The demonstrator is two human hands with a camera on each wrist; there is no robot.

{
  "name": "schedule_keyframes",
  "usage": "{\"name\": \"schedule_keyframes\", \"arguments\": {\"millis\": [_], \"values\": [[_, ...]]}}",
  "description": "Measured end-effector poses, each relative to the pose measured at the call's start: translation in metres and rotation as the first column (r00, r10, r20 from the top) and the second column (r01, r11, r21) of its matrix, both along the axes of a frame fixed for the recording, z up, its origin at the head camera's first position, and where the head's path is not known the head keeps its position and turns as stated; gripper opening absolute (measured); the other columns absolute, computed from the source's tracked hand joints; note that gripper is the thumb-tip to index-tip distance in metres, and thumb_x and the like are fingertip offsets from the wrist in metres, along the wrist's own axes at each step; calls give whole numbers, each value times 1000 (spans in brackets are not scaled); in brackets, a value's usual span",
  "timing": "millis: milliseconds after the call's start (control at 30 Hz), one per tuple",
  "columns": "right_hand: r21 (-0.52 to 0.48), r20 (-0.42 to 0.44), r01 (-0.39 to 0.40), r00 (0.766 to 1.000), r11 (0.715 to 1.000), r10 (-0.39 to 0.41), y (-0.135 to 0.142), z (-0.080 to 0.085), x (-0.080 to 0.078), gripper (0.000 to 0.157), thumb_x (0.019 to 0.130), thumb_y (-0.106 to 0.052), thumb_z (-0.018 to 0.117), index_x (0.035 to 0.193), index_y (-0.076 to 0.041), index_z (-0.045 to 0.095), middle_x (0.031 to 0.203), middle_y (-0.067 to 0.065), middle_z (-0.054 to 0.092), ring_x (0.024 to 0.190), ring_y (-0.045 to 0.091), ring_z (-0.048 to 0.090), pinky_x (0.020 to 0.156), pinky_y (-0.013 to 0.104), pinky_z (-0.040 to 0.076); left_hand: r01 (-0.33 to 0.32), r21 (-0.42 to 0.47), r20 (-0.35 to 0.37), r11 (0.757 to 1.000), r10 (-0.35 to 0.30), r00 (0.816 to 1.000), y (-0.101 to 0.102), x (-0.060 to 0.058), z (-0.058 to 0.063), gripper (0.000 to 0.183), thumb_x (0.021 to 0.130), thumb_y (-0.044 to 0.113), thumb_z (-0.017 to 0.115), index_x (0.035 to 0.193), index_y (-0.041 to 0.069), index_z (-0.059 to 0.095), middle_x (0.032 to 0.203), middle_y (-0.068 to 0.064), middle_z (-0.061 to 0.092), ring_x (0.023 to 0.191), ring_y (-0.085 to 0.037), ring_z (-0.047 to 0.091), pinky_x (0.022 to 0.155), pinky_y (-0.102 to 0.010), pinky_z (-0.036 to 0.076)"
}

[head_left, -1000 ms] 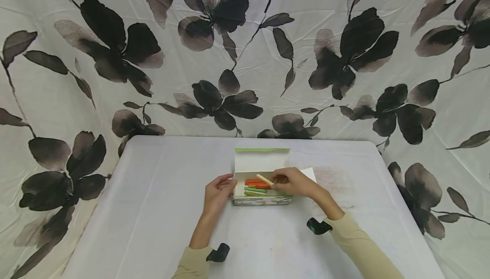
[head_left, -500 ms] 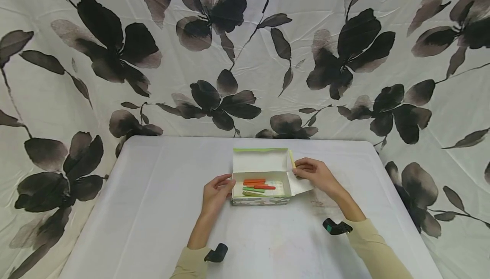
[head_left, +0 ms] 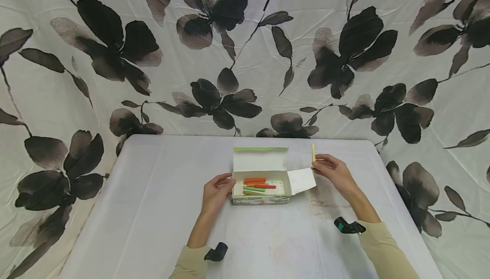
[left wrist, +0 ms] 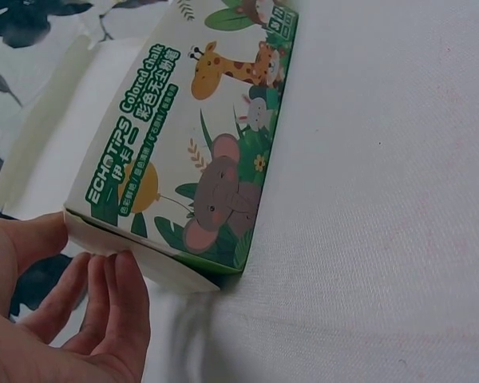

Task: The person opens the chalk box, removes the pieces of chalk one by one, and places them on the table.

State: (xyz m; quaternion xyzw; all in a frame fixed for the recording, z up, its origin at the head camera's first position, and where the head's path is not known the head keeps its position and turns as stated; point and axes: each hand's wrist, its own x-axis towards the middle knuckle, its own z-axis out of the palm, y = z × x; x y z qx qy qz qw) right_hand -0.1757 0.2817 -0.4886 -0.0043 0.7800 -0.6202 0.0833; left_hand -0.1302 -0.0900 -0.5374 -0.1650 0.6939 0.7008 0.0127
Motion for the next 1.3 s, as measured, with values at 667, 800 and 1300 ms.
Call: {"name": "schedule_keyframes", "arguments": {"millis": [667, 800, 1300], "values": [[144, 122, 73, 988, 987, -91, 33, -47, 20, 60, 102, -30, 68, 144, 8, 48, 131, 26, 62, 102, 7, 70, 93, 29, 57, 2, -8, 15, 1000, -2, 1000, 0, -1, 2, 35, 92, 15, 78, 124, 1, 71, 107, -13, 68, 84, -16, 66, 67, -23, 57], [154, 126, 62, 989, 986, -82, 32, -53, 22, 54, 102, -21, 68, 140, 13, 49, 126, 29, 63, 100, 14, 72, 89, 29, 58, 3, -10, 19, 1000, -3, 1000, 0, 0, 2, 35, 92, 15, 78, 124, 1, 70, 108, -14, 68, 83, -15, 66, 67, -23, 57], [453, 51, 31, 997, 891, -60, 21, -48, 18, 31, 98, -10, 70, 112, 16, 62, 91, 21, 71, 75, 25, 73, 67, 31, 61, -2, 0, 20, 1000, 2, 1000, -1, -1, 1, 34, 92, 14, 78, 123, 0, 71, 107, -13, 68, 82, -14, 65, 67, -23, 57]]}}
